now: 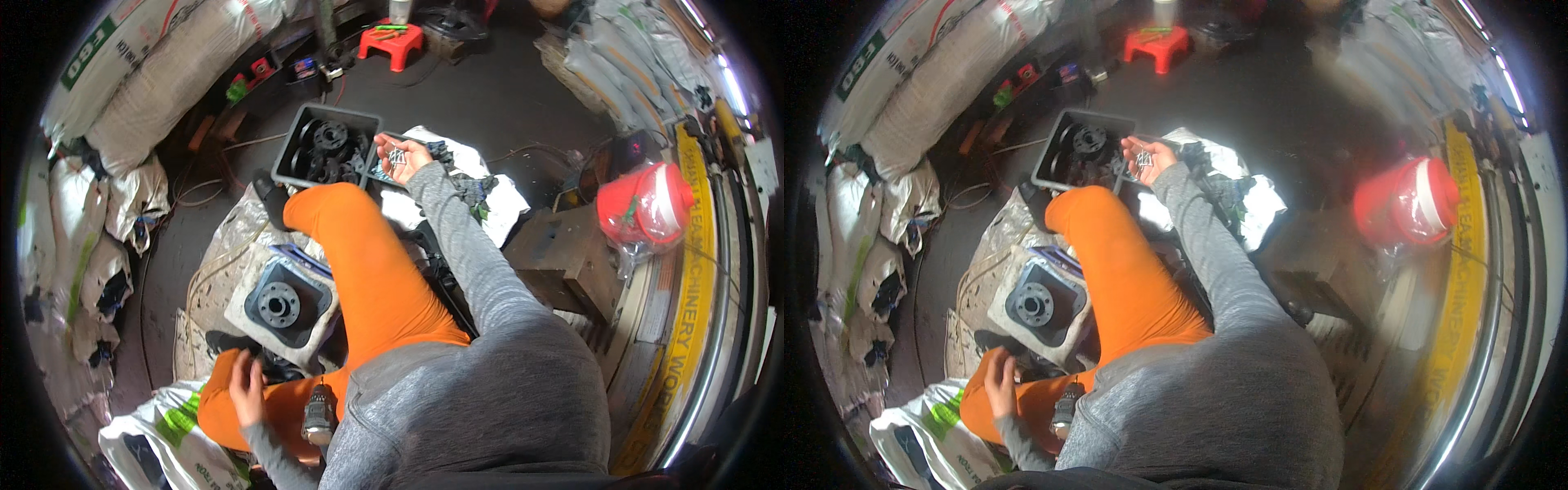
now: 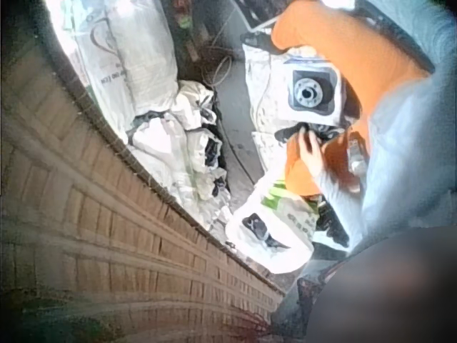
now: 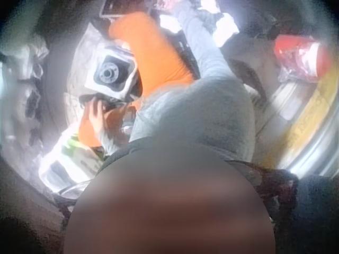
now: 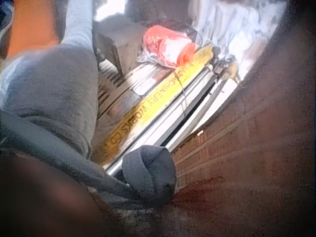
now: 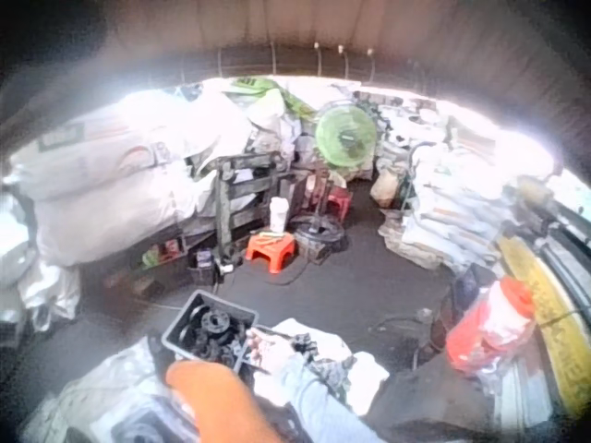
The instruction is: The person sits on the floor and uses a cordless drill to fasten screws into a black plastic housing. They repeatedly insert screws, tighten them, and occasionally wipe the housing with a green cloth. The person also places the housing into a white sack and retrieves small parts from a nearby tray.
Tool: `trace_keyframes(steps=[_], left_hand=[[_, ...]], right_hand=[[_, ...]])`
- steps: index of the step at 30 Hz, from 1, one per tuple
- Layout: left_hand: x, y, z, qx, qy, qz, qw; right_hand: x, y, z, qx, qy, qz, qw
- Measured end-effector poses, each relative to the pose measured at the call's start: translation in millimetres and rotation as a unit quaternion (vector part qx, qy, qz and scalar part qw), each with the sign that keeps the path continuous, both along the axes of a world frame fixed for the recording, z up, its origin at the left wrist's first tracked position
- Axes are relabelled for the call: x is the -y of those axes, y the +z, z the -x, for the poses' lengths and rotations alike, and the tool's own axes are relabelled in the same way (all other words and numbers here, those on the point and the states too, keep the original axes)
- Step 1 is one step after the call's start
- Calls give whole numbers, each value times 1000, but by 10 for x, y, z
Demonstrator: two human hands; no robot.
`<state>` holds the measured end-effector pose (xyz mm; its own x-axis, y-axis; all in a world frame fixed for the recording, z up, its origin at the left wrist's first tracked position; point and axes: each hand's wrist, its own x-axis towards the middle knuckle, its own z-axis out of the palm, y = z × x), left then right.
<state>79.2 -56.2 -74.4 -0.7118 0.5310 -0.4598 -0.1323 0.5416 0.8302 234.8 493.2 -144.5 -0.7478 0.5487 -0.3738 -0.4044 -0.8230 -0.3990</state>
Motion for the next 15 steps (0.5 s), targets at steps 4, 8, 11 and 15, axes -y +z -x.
trace_keyframes(steps=[4,8,11,15], left_hand=[[613,844,-758,105,-84,116,984],[611,702,-1395,-73,-158,232,957],[475,499,-1605,-190,-101,162,963],[443,538,-1719,-193,-61,172,964]], right_hand=[[659,323,189,-138,71,84,984],[1524,426,519,-201,195,198,939],[2168,389,722,-142,260,233,926],[2671,313,747,-100,310,237,915]])
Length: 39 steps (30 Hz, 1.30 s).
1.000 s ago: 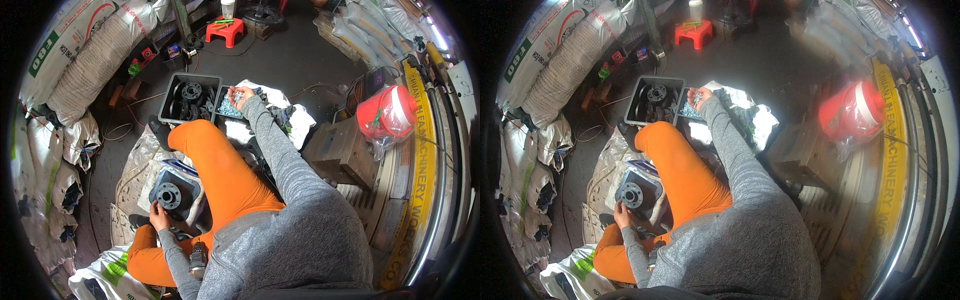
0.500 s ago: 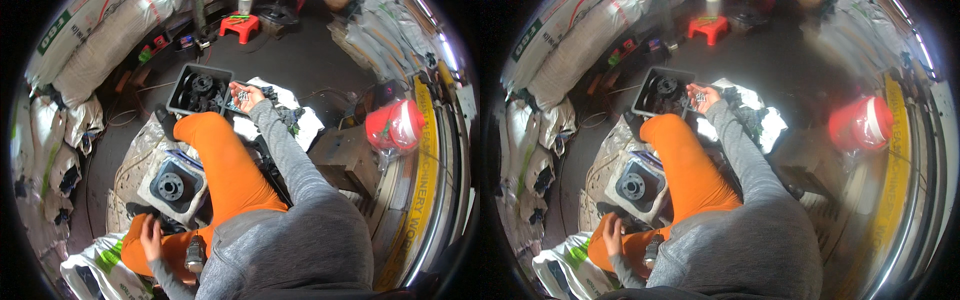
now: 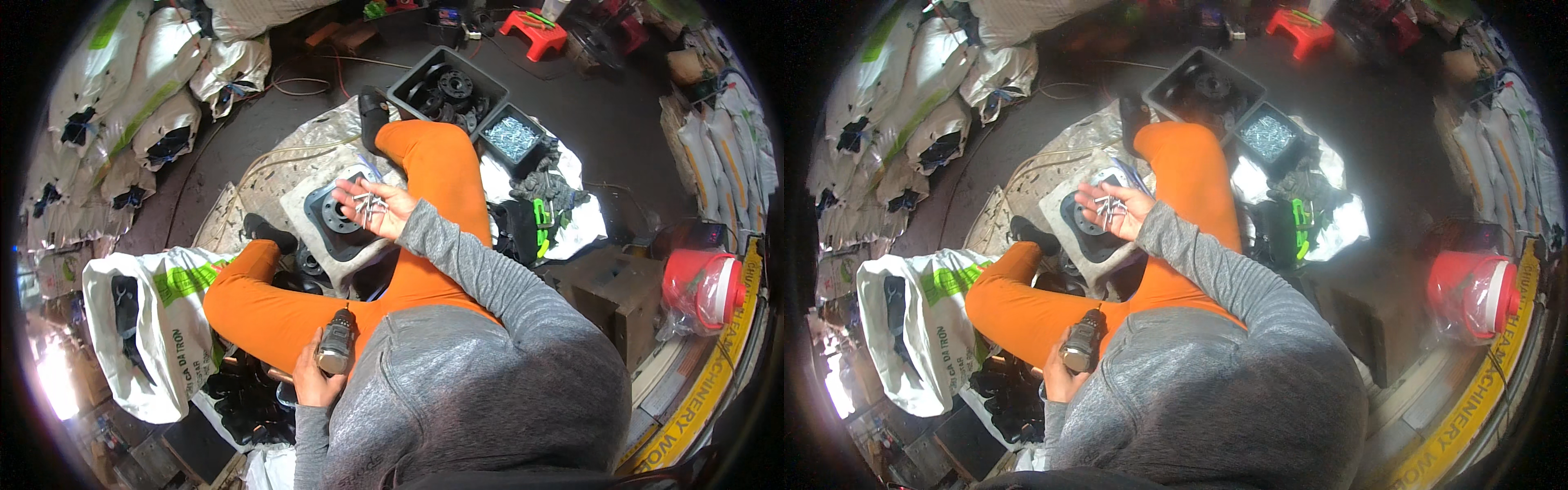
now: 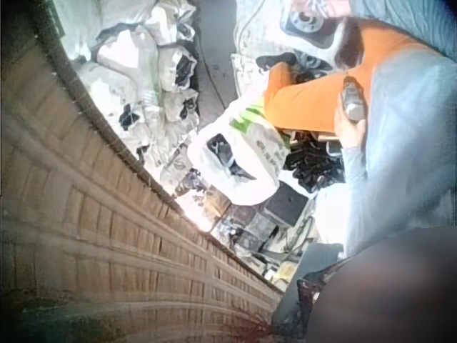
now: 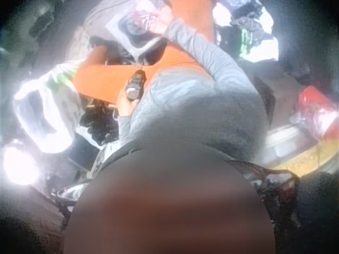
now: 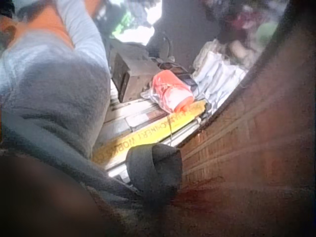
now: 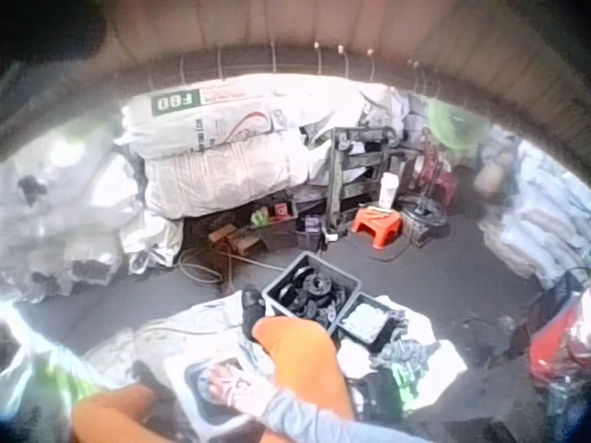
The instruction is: The person sits on the floor and uses a cordless drill to fasten screws into a black plastic housing. They repeatedly insert screws, tighten them, and occasionally wipe the housing with a green cloth. The person also places the housing into a white sack and retrieves small parts from a nearby tray.
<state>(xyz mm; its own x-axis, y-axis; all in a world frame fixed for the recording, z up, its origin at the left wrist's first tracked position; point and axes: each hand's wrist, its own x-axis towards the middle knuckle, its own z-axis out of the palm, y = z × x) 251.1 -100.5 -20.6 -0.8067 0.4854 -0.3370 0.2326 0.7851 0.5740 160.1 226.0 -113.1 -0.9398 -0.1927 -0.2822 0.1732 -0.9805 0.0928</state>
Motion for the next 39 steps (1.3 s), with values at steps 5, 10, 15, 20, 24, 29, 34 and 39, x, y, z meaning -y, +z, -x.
trace_keyframes(steps=[5,10,15,20,24,29,34,39], left_hand=[[94,382,25,34,84,-180,979],[70,641,255,140,141,-404,893],[-222,467,647,-38,-47,-210,976],[-373,435,784,-31,-72,-155,985],[-453,491,812,8,-53,-161,986],[-481,429,835,59,-13,-174,983],[-422,357,864,62,-11,-162,985],[-396,342,847,122,35,-192,973]], right_hand=[[238,-64,-138,16,34,1,999],[398,-8,-134,6,63,37,997],[387,67,-97,-18,78,68,994],[372,-107,-115,-1,66,27,997],[428,-262,-64,13,61,43,997],[475,-307,-30,10,66,61,996],[397,-254,-36,12,66,56,996],[388,-165,-60,28,84,-21,996]])
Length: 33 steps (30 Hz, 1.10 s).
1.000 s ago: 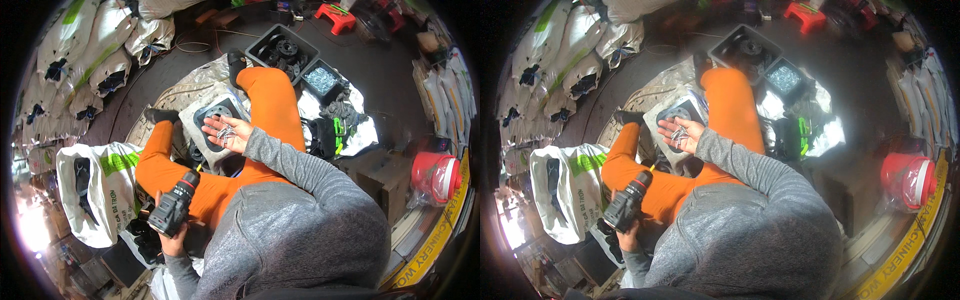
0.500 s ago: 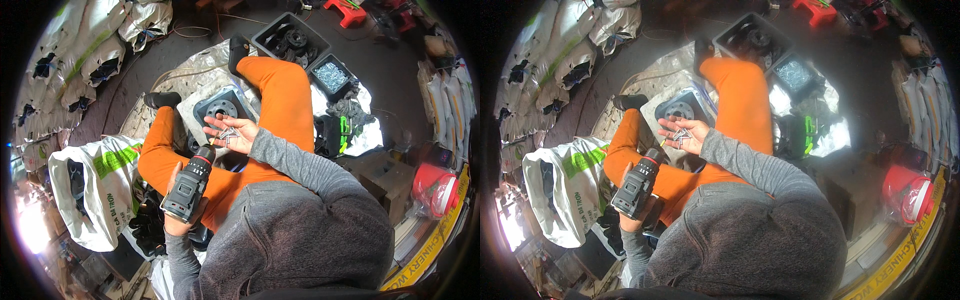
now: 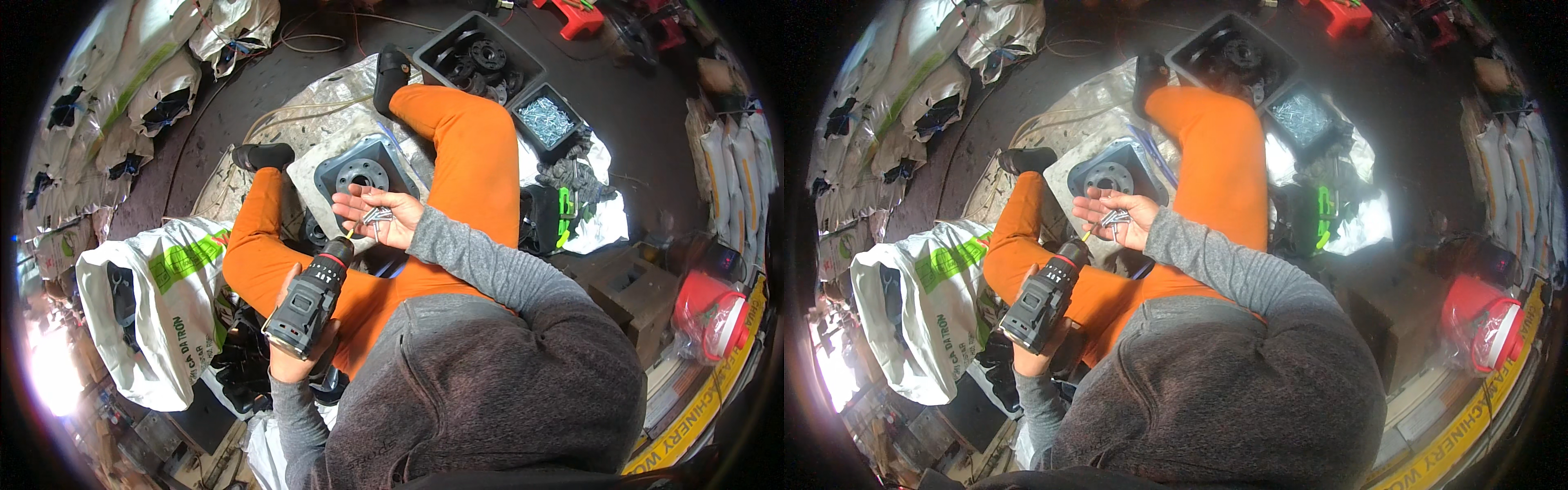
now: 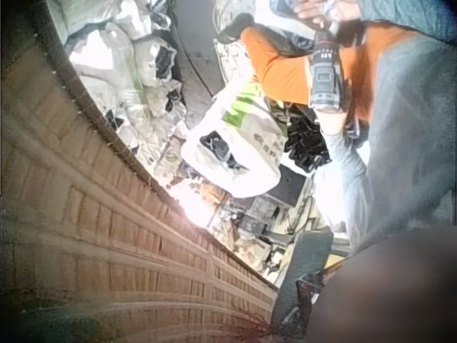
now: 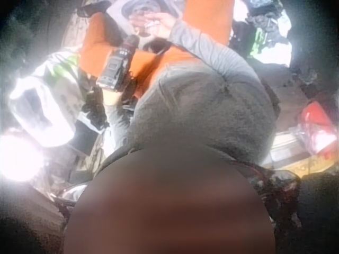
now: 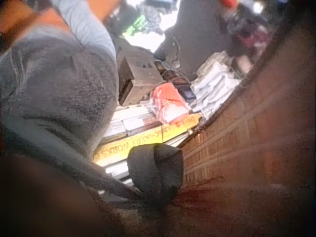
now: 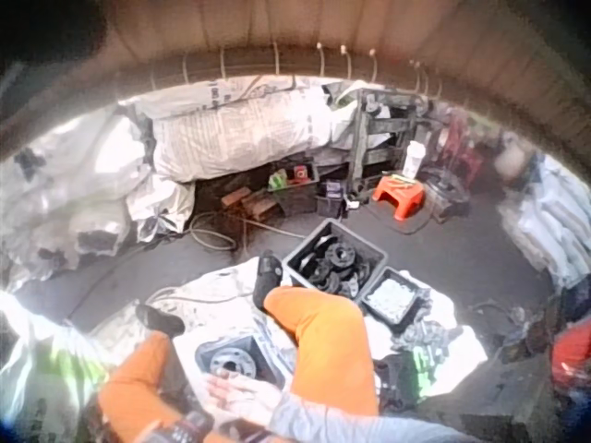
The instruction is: The person sits on the floor and uses a cordless drill to fasten screws into a black plastic housing. They repeatedly insert screws, tighten them, and occasionally wipe the housing with a green cloth. The person also places the housing into a white sack and retrieves small parts from a nearby tray.
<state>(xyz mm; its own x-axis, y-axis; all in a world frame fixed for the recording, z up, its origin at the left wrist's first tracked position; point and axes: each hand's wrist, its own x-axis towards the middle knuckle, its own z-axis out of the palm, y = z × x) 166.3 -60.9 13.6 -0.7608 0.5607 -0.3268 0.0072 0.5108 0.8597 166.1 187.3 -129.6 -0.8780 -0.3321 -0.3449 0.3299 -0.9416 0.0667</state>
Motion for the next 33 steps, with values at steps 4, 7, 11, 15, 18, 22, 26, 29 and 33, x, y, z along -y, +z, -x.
trace_keyframes(steps=[4,7,11,15,18,22,26,29,33], left_hand=[[7,-19,-8,-21,-24,0,999],[36,-28,-10,-1,-8,-11,1000],[102,-26,9,-52,-14,-4,999],[146,-24,51,-113,-48,0,992],[153,6,59,-34,-5,-6,999],[134,39,46,4,16,5,1000],[122,21,33,-2,17,-21,1000],[144,-7,46,3,11,-29,1000],[190,13,87,13,-1,-32,999]], right_hand=[[10,38,-13,3,14,27,1000],[5,21,-14,-9,17,26,999],[0,-40,-34,-18,37,14,999],[25,-76,-87,12,52,-42,998],[48,-77,-84,-12,62,-70,996],[27,-78,-67,-41,73,-88,993],[-32,-81,-67,-68,103,-100,987],[-80,-86,-67,-85,136,-114,980],[-129,-96,-69,-104,170,-119,973]])
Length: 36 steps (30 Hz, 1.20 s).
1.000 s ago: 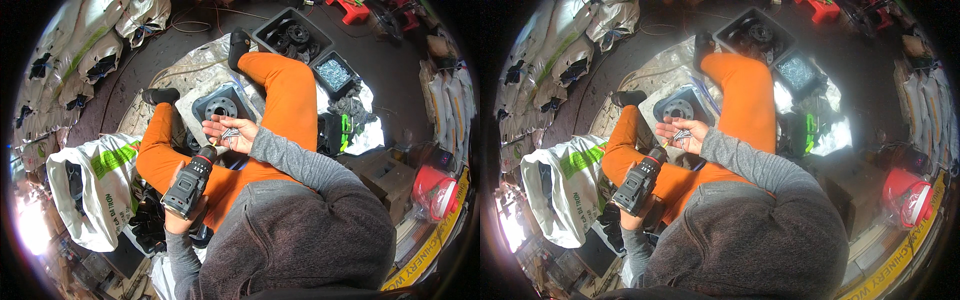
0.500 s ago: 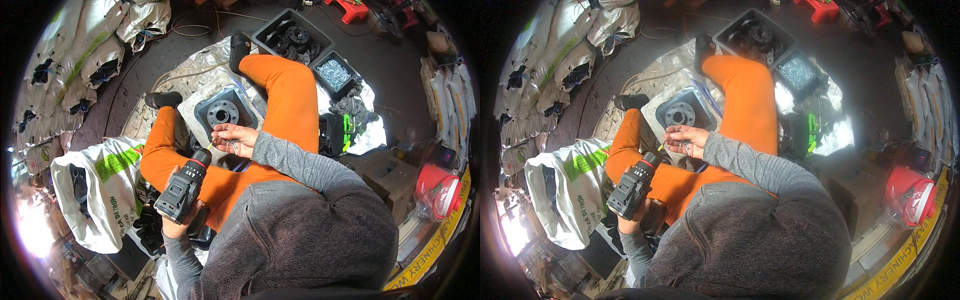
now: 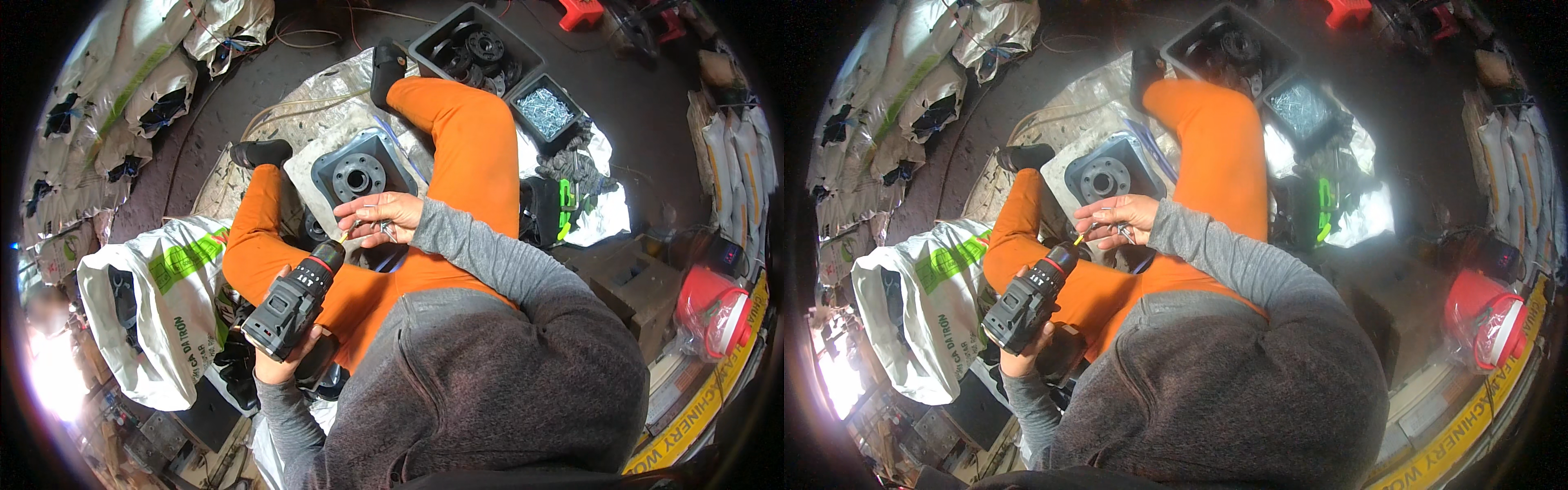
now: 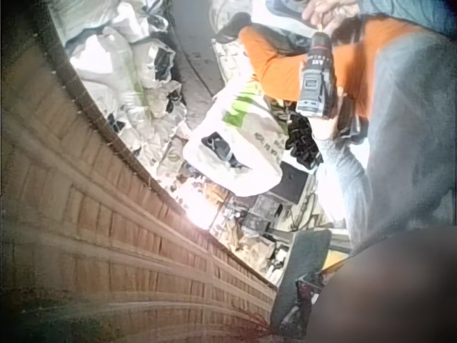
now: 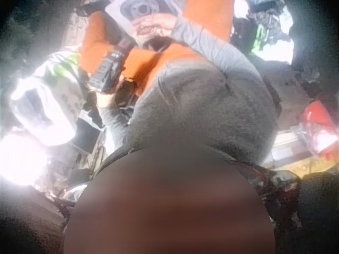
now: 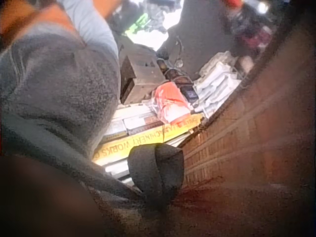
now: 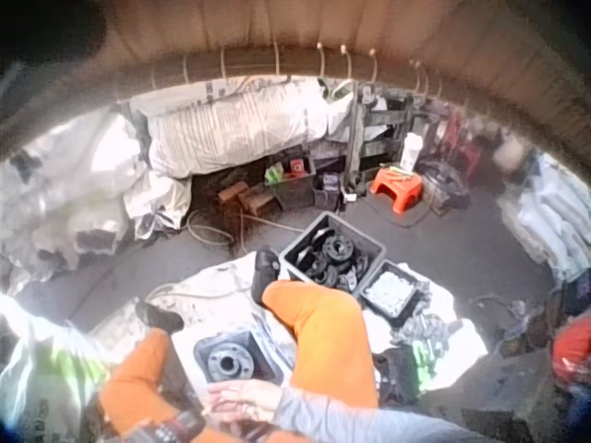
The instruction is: The person sits on the floor and uses a cordless drill to fasten screws into a black plastic housing. They repeatedly insert screws, tighten them, and occasionally wipe the housing with a green cloth. The person also places the housing into a white sack and retrieves small parts from a nearby tray.
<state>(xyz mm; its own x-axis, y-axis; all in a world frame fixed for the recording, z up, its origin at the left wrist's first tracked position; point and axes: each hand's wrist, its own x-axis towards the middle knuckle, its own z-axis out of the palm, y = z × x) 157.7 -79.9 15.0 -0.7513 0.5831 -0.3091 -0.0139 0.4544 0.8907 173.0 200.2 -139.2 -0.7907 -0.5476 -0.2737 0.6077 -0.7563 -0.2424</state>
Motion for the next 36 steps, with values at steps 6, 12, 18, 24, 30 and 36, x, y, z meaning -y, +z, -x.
trace_keyframes(steps=[6,12,18,24,30,36], left_hand=[[-72,192,38,-37,-67,80,994],[-154,246,75,-17,-91,106,990],[-87,110,126,-32,-38,68,996],[-236,203,259,7,61,72,996],[-555,171,566,-6,32,116,993],[-679,-16,839,-53,-23,126,990]], right_hand=[[-4,-4,-2,-9,43,-21,999],[3,6,-22,-1,24,-33,999],[12,-105,-72,156,-98,-94,978],[-76,-317,-15,262,-308,-241,882],[14,-469,236,278,-217,-405,844],[78,-592,336,224,-194,-458,838]])
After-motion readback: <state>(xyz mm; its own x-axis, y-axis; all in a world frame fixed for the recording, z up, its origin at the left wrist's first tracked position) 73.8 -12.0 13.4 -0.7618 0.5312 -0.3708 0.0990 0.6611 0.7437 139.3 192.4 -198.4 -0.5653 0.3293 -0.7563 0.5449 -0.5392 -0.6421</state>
